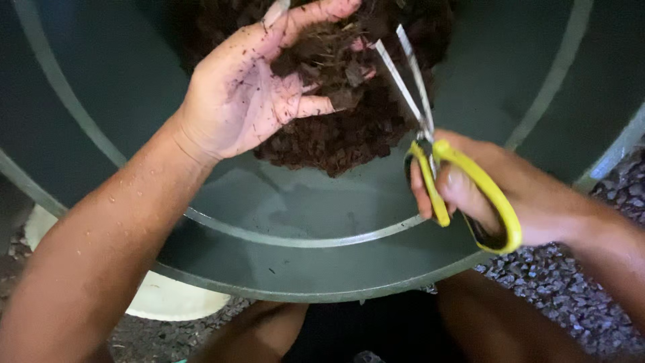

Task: The person uses yellow-handled scissors to cut small pieces of dark brown fibrous material held in the left hand. The cut pieces fall into a large grey tub below. The person repeatedly picks up clumps, cuts them, and drops the pieces into the tub.

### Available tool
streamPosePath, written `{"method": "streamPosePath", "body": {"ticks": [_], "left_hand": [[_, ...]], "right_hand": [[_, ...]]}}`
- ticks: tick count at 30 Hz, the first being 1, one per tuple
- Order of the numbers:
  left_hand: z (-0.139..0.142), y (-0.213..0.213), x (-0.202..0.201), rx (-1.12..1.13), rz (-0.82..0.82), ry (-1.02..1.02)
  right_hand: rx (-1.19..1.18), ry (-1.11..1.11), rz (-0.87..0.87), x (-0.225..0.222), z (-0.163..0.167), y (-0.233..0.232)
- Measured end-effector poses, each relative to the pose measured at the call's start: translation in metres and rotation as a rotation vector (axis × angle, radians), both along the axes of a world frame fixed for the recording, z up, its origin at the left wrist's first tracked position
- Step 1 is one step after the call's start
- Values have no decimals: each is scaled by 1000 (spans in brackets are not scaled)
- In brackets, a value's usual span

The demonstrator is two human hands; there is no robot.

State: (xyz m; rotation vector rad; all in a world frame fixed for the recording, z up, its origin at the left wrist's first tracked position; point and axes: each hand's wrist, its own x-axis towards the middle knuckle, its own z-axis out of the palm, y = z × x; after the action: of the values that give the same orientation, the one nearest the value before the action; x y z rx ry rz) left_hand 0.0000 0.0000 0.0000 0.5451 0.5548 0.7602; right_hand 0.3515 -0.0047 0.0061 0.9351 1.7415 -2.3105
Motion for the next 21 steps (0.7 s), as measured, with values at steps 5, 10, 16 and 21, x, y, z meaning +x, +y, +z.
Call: {"method": "streamPosePath", "body": {"ticks": [5,10,16,21], "left_hand": [[18,2,6,24,12,57],[28,4,7,-923,405,-765],[21,-5,2,-43,2,-22],[12,-7,-2,-6,64,39]], "right_hand": [[-307,119,95,-10,13,9],[-231,62,181,-13,13,9],[-197,-67,121,-15,11,12],[-142,-189,115,-19,14,11]]}}
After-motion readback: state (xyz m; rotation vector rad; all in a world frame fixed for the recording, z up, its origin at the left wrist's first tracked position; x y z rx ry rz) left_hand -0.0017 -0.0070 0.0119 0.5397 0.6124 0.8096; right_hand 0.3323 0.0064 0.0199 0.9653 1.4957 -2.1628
